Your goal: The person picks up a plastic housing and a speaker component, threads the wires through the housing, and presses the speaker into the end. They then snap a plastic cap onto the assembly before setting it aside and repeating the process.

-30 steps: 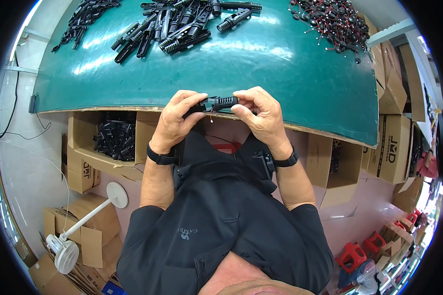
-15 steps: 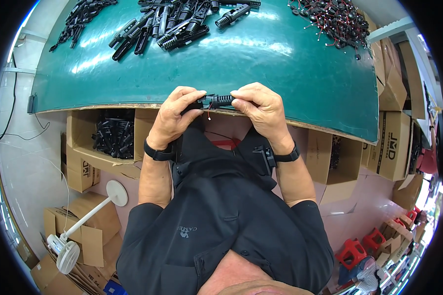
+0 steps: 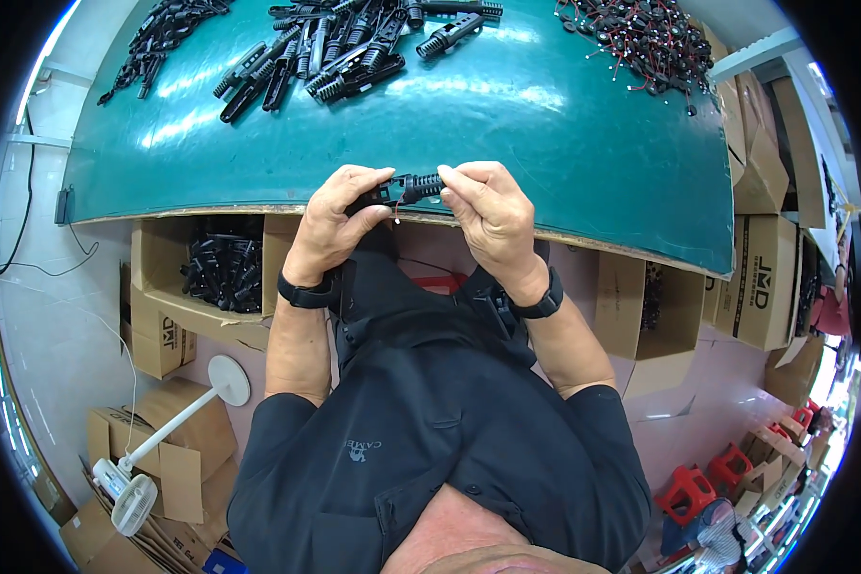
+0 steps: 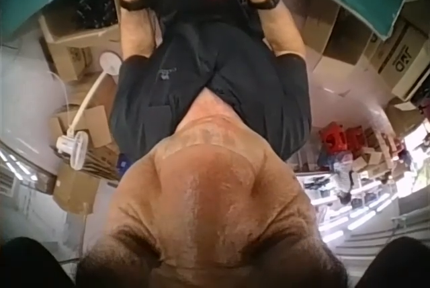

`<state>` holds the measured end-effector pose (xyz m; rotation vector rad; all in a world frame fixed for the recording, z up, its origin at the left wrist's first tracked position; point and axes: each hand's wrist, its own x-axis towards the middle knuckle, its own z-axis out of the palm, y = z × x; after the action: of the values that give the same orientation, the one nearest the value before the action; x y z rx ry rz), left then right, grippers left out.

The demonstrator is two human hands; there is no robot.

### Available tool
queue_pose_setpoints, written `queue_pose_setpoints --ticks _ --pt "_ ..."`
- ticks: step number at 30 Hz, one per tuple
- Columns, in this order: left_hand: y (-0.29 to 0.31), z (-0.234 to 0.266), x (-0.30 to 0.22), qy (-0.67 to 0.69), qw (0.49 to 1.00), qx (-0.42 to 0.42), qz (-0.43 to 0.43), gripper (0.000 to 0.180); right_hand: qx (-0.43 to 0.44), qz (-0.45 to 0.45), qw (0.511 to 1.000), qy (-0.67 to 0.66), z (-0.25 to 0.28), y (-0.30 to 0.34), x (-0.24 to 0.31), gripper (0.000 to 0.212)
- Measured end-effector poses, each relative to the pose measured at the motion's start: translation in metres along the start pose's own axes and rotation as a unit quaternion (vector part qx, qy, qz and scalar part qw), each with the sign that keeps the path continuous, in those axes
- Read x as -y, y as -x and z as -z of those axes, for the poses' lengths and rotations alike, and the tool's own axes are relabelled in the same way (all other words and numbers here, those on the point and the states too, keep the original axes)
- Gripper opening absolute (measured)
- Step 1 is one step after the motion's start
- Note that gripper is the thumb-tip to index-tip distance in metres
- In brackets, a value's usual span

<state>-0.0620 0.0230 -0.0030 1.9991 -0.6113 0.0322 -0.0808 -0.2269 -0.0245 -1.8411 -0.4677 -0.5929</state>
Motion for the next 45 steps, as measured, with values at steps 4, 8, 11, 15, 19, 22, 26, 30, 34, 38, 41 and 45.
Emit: queue_pose_setpoints --ticks 4,8,11,15,19,22,26,30,34,38,41,45 --pt "-0.008 0.031 -0.016 -0.025 1.0 0.004 0.011 0.046 -0.012 -0.02 0.999 0.034 0.013 -0.008 0.0 0.027" --pt "-0.045 0.092 -0.037 -0.211 0.975 0.064 0.025 0.04 -0.001 -0.044 0.998 0.034 0.026 -0.003 -0.014 0.024" --pt "-0.088 0.099 -0.046 -0.329 0.917 0.226 -0.011 0.032 0.01 -0.052 0.998 0.025 0.022 0.001 -0.013 0.022" --pt "-0.122 0.078 -0.052 -0.398 0.865 0.301 -0.05 0.031 0.01 -0.051 0.998 0.028 0.022 0.001 -0.011 0.02" --pt "-0.132 0.071 -0.049 -0.412 0.848 0.331 -0.022 0.029 0.008 -0.052 0.998 0.025 0.022 0.003 -0.013 0.019" --pt "-0.136 0.067 -0.053 -0.419 0.845 0.333 -0.014 0.029 0.014 -0.049 0.999 0.018 0.02 0.003 -0.012 0.019" --pt "-0.124 0.074 -0.049 -0.406 0.865 0.294 -0.033 0.028 0.02 -0.038 0.999 0.025 0.019 -0.001 -0.011 0.018" --pt "-0.078 0.103 -0.028 -0.341 0.921 0.189 -0.012 0.029 0.013 -0.031 0.999 0.023 0.023 -0.004 -0.011 0.017" --pt "0.031 0.149 0.022 -0.244 0.959 -0.023 0.144 0.028 -0.004 -0.034 0.999 0.03 0.029 0.0 -0.012 0.016" --pt "0.168 0.222 0.08 -0.138 0.925 -0.153 0.318 0.039 0.045 -0.076 0.996 -0.033 0.045 -0.014 -0.014 0.015" --pt "0.141 0.21 0.083 -0.259 0.919 -0.192 0.225 0.044 0.117 -0.079 0.99 0.027 0.067 -0.039 -0.029 0.014" --pt "0.037 0.139 0.016 -0.284 0.935 -0.165 0.136 0.044 0.083 -0.08 0.974 0.195 0.103 -0.099 -0.091 0.024"
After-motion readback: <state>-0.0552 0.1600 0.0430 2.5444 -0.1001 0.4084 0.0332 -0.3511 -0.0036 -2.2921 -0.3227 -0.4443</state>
